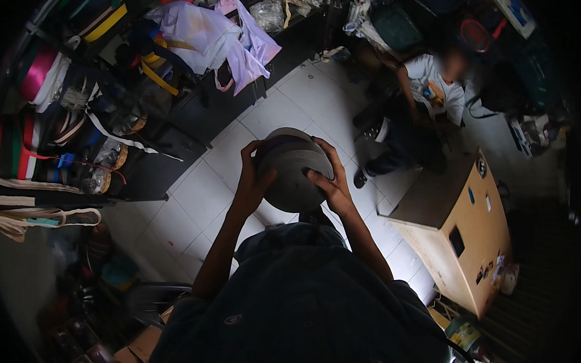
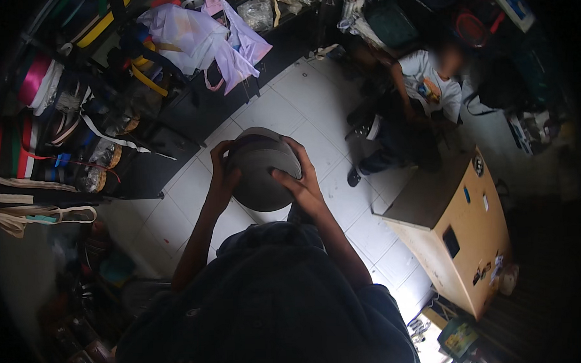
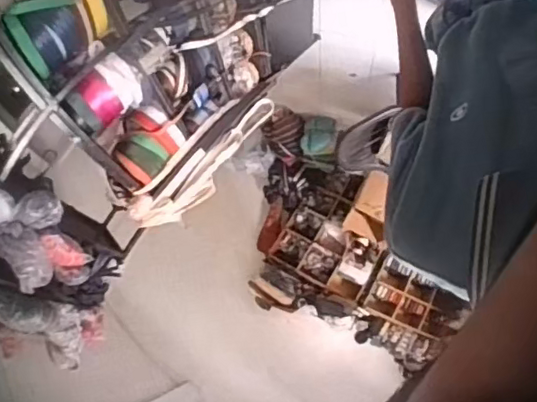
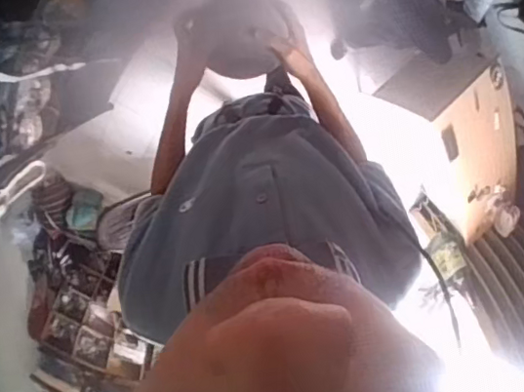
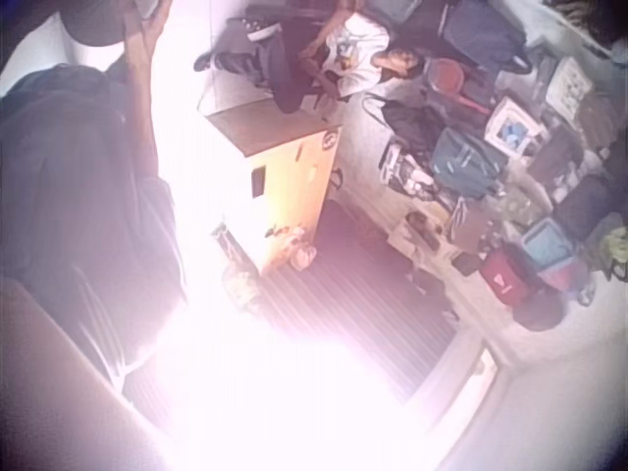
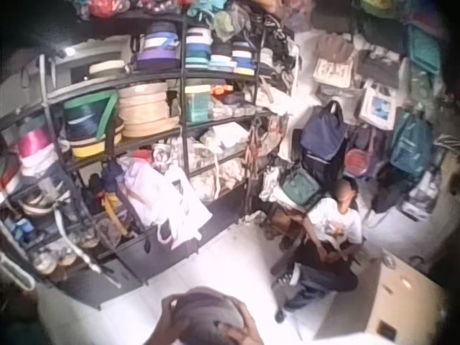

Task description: The person picks up several rolls of textile webbing from a box, walks to a storage shelf, and places each roll onto the corresponding stacks on the shelf.

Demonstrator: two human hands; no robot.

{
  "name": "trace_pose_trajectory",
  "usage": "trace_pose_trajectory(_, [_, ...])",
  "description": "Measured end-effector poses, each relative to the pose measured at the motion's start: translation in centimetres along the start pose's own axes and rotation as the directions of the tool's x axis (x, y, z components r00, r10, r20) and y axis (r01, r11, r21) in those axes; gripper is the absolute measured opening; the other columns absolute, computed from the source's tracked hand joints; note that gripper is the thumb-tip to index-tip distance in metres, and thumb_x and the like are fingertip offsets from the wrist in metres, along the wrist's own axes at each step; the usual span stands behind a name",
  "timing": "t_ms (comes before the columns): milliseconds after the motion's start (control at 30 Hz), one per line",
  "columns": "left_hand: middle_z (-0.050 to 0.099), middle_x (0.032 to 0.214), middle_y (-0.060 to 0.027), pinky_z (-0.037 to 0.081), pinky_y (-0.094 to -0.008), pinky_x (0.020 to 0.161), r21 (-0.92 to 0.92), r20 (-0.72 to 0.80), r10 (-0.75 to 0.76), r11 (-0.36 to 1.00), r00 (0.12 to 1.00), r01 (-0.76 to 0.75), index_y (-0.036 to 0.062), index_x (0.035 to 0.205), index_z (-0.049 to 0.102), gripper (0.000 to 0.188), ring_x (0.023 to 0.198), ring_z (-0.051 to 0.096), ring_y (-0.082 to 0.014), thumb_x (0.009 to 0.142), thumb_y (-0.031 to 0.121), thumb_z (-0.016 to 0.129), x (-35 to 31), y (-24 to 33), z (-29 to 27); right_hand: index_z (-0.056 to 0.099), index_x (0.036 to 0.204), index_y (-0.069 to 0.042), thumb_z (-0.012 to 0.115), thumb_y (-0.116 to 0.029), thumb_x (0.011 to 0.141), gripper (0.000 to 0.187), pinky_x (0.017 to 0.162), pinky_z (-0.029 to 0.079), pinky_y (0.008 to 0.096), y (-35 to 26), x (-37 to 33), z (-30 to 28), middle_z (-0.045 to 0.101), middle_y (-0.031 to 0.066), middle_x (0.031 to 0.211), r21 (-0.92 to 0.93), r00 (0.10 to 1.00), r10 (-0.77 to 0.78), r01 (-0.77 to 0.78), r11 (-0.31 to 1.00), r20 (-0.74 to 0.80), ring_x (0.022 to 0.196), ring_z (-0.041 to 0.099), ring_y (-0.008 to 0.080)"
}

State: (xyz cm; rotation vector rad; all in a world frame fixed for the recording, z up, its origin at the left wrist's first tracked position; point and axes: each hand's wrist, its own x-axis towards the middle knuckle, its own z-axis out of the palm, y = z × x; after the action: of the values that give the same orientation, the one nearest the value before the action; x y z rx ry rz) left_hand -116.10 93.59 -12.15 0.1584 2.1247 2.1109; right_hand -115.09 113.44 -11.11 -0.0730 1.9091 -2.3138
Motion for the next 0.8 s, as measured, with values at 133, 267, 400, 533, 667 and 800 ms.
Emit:
trace_pose_trajectory(133, [0.038, 0.133, -0.0164, 0.030, -0.0377, 0.106, 0.074, 0.005, 0.114, 0.991, 0.994, -0.114, 0.0065, 0.137, 0.024, 0.075, 0.127, 0.036, -0.0273, 0.077, 0.014, 0.067, 7.7, 0.0, -0.7, 0.039, 0.133, -0.010, 0.065, -0.019, 0.080, 0.060, 0.098, 0.036, 0.0340, -1.3, 9.0, -2.2, 0.047, 0.0136, 0.126, 0.098, 0.998, 0.036, -0.041, 0.994, 0.051, 0.119, 0.044, 0.0249])
trace_pose_trajectory(267, [0.036, 0.138, -0.0141, 0.028, -0.0364, 0.107, 0.041, -0.107, 0.170, 0.985, 0.980, -0.167, 0.0057, 0.141, 0.026, 0.078, 0.130, 0.033, -0.0239, 0.075, 0.011, 0.069, 14.2, 0.8, -1.0, 0.041, 0.132, -0.010, 0.065, -0.018, 0.080, 0.058, 0.095, 0.040, 0.0326, -2.1, 18.6, -4.3, 0.052, 0.0127, 0.121, 0.015, 0.991, 0.043, -0.045, 0.999, 0.126, 0.114, 0.048, 0.0218])
trace_pose_trajectory(400, [0.035, 0.139, -0.0141, 0.027, -0.0345, 0.107, -0.029, -0.342, 0.117, 0.990, 0.932, -0.135, 0.0050, 0.141, 0.025, 0.075, 0.130, 0.033, -0.0247, 0.078, 0.010, 0.064, 19.7, 1.7, -1.3, 0.038, 0.134, -0.005, 0.063, -0.019, 0.084, 0.057, 0.099, 0.036, 0.0325, -5.4, 26.7, -3.7, 0.051, 0.0127, 0.124, 0.049, 0.955, 0.077, -0.095, 0.994, 0.287, 0.116, 0.046, 0.0214])
trace_pose_trajectory(533, [0.037, 0.135, -0.0135, 0.030, -0.0342, 0.104, -0.191, -0.494, 0.090, 0.959, 0.865, -0.209, 0.0063, 0.140, 0.026, 0.067, 0.126, 0.035, -0.0243, 0.082, 0.019, 0.056, 24.4, 5.2, -3.4, 0.019, 0.143, -0.007, 0.062, -0.018, 0.084, 0.074, 0.107, 0.025, 0.0351, -7.3, 33.7, -2.8, 0.027, 0.0141, 0.142, -0.001, 0.855, -0.074, 0.087, 0.996, 0.513, 0.132, 0.028, 0.0251])
trace_pose_trajectory(667, [0.039, 0.132, -0.0130, 0.032, -0.0344, 0.102, -0.395, -0.565, -0.032, 0.888, 0.825, -0.236, 0.0090, 0.139, 0.028, 0.063, 0.124, 0.037, -0.0244, 0.084, 0.023, 0.054, 28.0, 8.7, -7.2, 0.008, 0.146, -0.009, 0.077, -0.026, 0.071, 0.103, 0.110, 0.019, 0.0379, -12.3, 37.8, 0.2, 0.016, 0.0126, 0.148, 0.057, 0.707, -0.226, 0.254, 0.966, 0.671, 0.137, 0.016, 0.0259])
trace_pose_trajectory(800, [0.037, 0.134, -0.0138, 0.032, -0.0348, 0.102, -0.406, -0.532, 0.002, 0.877, 0.847, -0.256, 0.0089, 0.139, 0.026, 0.064, 0.125, 0.036, -0.0256, 0.084, 0.027, 0.054, 31.4, 15.1, -10.1, 0.004, 0.146, -0.009, 0.086, 0.004, 0.045, 0.131, 0.111, 0.019, 0.0370, -15.7, 42.4, 3.0, 0.013, 0.0129, 0.149, -0.041, 0.668, -0.316, 0.461, 0.887, 0.674, 0.138, 0.014, 0.0251])
